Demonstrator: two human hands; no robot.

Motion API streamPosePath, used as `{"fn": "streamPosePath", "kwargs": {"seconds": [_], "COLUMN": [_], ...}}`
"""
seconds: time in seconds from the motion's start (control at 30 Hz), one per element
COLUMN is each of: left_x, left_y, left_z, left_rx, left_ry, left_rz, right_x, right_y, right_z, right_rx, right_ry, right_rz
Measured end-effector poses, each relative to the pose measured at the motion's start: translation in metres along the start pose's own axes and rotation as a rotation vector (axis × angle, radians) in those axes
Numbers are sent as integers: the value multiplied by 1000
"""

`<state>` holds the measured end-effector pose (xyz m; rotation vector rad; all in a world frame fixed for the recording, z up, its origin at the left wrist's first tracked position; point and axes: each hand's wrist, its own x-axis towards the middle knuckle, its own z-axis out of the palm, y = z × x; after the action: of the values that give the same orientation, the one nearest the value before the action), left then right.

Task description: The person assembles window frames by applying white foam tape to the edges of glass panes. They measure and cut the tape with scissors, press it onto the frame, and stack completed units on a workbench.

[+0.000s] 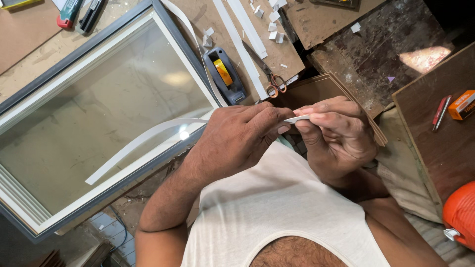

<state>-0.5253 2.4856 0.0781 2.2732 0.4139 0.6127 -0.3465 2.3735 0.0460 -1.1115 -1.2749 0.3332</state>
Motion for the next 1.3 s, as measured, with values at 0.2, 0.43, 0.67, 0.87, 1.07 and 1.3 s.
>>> {"fn": "streamPosePath", "kwargs": {"seconds": [0.2, 0.43, 0.67, 0.87, 1.07, 1.3], "left_x": [-4, -7, -8, -6, 0, 3], "left_y": [6, 8, 9, 11, 17, 10], "left_z": [1, -5, -4, -2, 1, -4], "left_rx": [29, 34, 58, 35, 30, 105], "left_ry": [11, -1, -61, -91, -40, -23], "left_rz": [-14, -16, -1, -77, -78, -132], "right_x": [1, 7, 10, 13, 7, 4], "right_y": [-3, -5, -5, -3, 6, 126], "right_z": [0, 4, 2, -3, -11, -14], "right_rx": [5, 21, 22, 46, 42, -7], "right_ry": [-41, -39, -85, -159, -169, -201], "right_rz": [-61, -82, -102, -25, -11, 271]}}
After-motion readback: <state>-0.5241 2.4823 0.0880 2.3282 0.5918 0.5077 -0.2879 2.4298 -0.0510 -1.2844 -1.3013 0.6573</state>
